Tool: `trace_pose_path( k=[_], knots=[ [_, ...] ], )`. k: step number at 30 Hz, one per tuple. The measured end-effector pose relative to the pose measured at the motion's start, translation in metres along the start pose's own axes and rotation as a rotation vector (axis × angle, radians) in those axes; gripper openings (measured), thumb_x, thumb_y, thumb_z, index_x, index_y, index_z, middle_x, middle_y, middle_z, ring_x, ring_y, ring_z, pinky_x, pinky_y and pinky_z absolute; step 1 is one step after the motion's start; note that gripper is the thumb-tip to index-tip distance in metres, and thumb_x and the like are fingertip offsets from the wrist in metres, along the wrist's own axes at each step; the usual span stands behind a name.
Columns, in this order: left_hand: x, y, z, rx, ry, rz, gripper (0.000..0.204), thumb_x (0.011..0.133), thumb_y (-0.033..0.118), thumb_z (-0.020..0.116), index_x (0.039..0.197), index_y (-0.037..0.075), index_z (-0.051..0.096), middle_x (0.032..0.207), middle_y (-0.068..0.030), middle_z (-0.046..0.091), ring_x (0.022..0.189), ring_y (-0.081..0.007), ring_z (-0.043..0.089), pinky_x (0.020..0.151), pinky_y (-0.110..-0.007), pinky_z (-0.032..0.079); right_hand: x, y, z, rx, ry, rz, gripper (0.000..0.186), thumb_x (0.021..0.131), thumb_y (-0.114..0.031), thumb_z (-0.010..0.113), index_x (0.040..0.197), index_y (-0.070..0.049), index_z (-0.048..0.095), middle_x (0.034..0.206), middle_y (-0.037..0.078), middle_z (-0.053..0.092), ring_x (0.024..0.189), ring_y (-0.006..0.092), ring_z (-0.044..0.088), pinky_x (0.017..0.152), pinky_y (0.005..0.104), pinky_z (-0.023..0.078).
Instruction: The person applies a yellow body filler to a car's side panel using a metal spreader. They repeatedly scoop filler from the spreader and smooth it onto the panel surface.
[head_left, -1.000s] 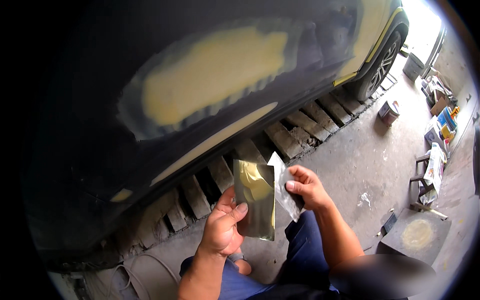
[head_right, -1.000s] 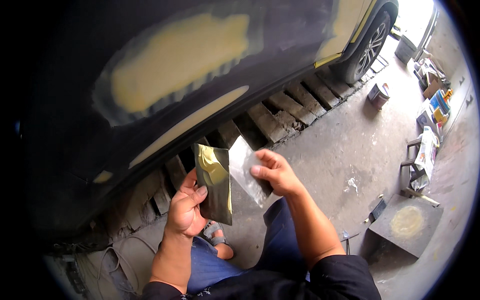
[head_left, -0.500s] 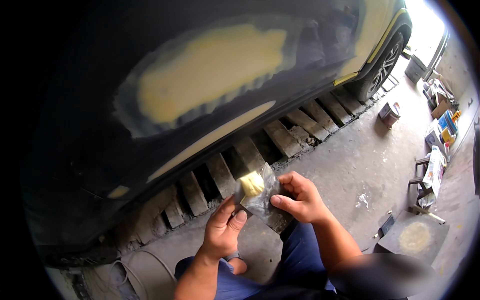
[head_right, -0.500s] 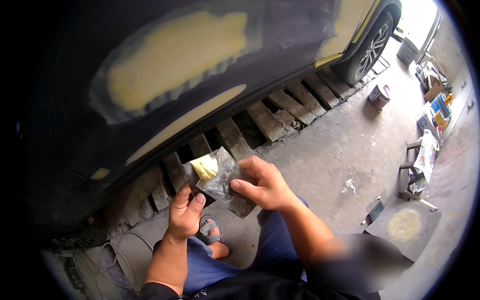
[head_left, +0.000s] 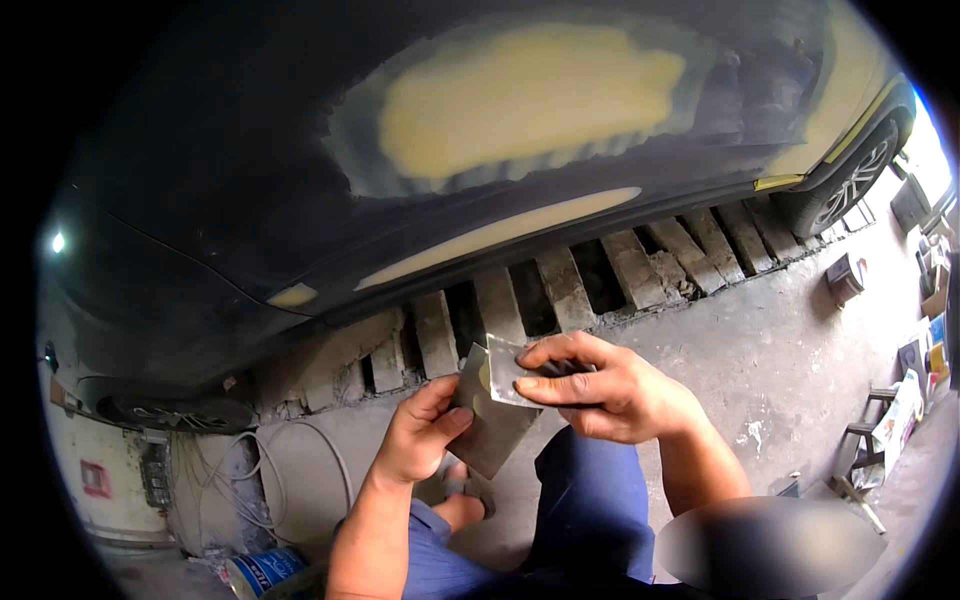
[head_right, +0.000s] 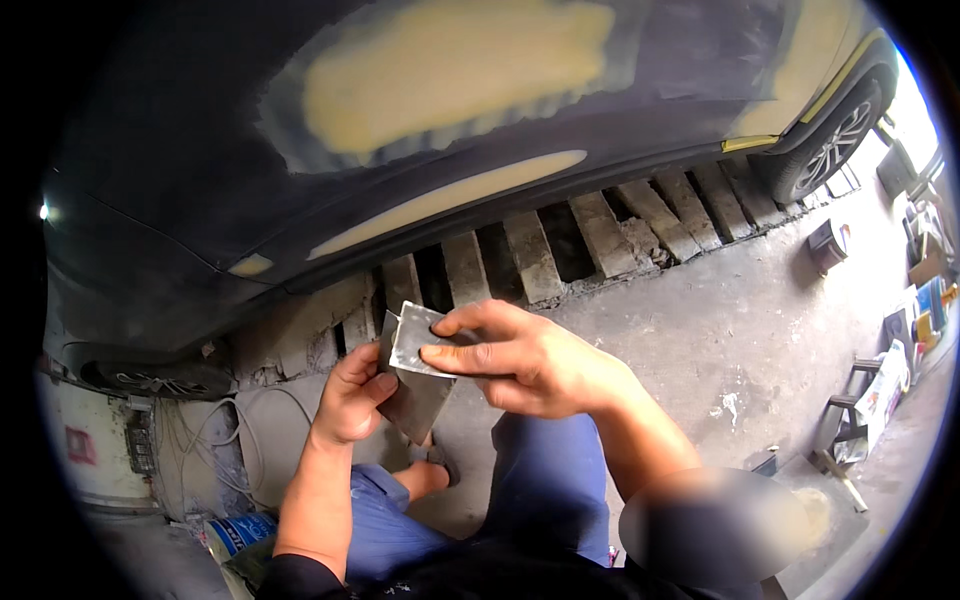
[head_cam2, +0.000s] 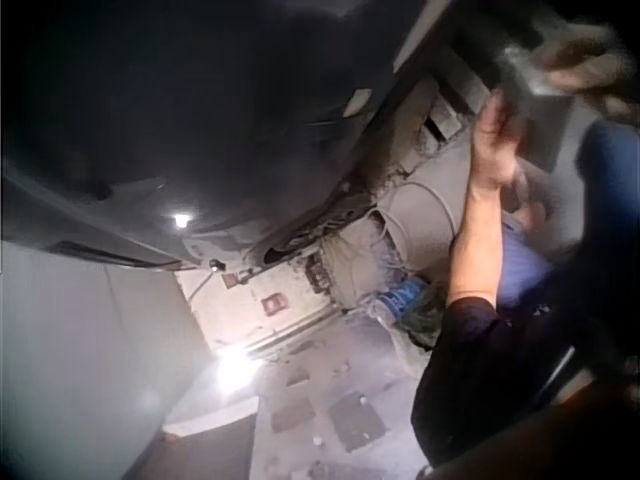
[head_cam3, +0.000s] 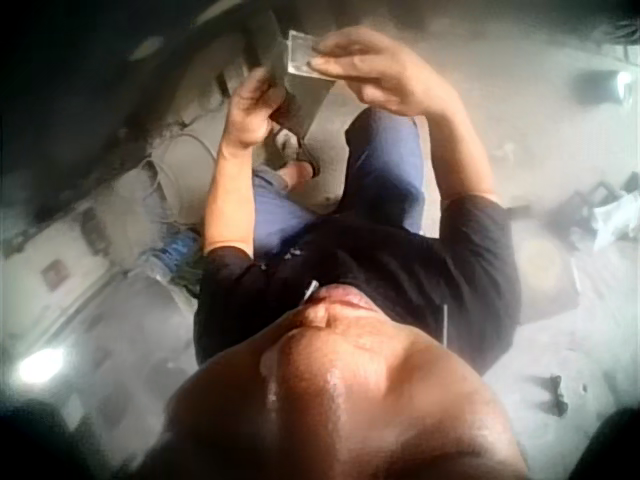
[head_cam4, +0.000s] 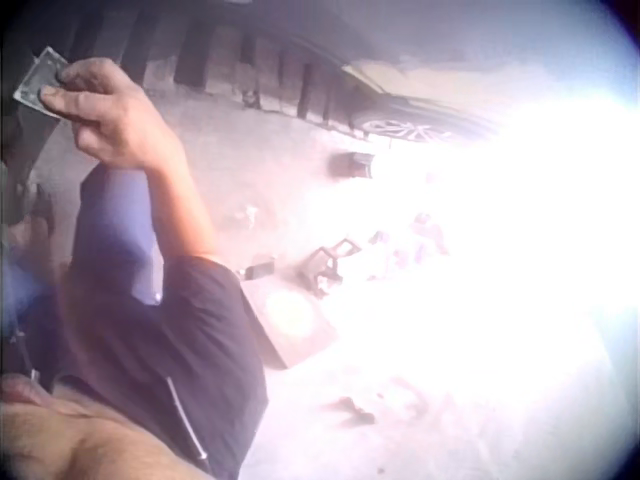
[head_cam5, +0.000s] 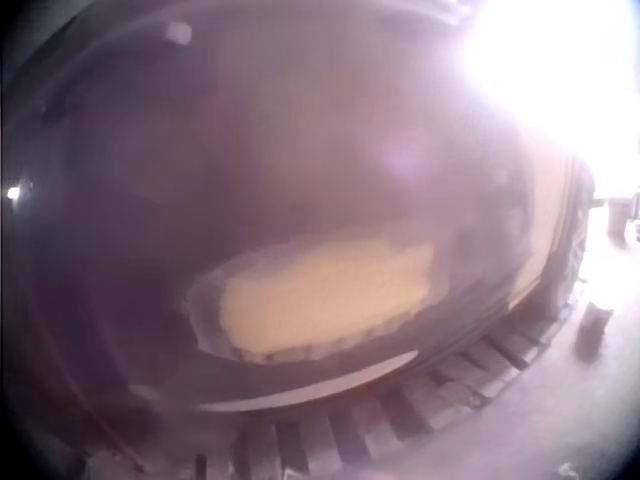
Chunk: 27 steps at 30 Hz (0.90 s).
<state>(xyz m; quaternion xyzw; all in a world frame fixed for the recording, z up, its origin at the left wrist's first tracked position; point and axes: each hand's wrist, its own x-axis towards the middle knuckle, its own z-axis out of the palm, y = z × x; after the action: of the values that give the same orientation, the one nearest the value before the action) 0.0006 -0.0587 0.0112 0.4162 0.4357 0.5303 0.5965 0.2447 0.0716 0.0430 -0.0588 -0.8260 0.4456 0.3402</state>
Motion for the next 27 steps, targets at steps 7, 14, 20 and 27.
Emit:
trace_pose_path(
  k=[7, 14, 20, 27],
  knots=[
    [0.005, 0.008, 0.019, 0.135, 0.069, 0.238, 0.039, 0.096, 0.003, 0.049, 0.134, -0.003, 0.042, 0.122, -0.008, 0.058, 0.112, -0.0122, 0.053, 0.099, -0.026, 0.037, -0.014, 0.019, 0.008, -0.583, 0.255, 0.185, 0.044, 0.073, -0.01, 0.073, 0.116, -0.014, 0.065, 0.116, 0.013, 0.057, 0.108, 0.0335, 0.054, 0.09, 0.0441, 0.045],
    [0.004, 0.004, -0.001, 0.079, 0.101, 0.247, 0.042, 0.098, 0.005, 0.044, 0.138, -0.003, 0.035, 0.117, -0.0073, 0.059, 0.103, -0.0094, 0.052, 0.091, -0.022, 0.038, 0.018, -0.02, 0.069, -0.895, 0.336, 0.095, 0.045, 0.066, -0.017, 0.079, 0.109, -0.018, 0.068, 0.119, 0.01, 0.057, 0.114, 0.0354, 0.052, 0.091, 0.0449, 0.044],
    [-0.006, 0.017, -0.051, 0.789, 0.27, 0.585, 0.034, 0.095, 0.003, 0.047, 0.128, -0.005, 0.047, 0.079, -0.0031, 0.061, 0.066, -0.0063, 0.048, 0.061, -0.021, 0.041, 0.021, 0.008, 0.107, -0.785, 0.205, 0.324, 0.038, 0.072, -0.017, 0.074, 0.109, -0.019, 0.066, 0.121, 0.01, 0.054, 0.117, 0.0328, 0.048, 0.094, 0.0455, 0.041],
    [-0.03, 0.057, -0.143, -0.067, 0.256, 0.615, 0.045, 0.091, 0.004, 0.049, 0.133, -0.004, 0.038, 0.125, -0.0155, 0.052, 0.115, -0.0232, 0.051, 0.101, -0.038, 0.038, 0.036, 0.026, 0.126, 0.857, 0.866, 0.502, 0.06, 0.081, -0.006, 0.053, 0.14, -0.009, 0.042, 0.125, 0.008, 0.051, 0.11, 0.018, 0.053, 0.085, 0.0352, 0.047]
  ],
)
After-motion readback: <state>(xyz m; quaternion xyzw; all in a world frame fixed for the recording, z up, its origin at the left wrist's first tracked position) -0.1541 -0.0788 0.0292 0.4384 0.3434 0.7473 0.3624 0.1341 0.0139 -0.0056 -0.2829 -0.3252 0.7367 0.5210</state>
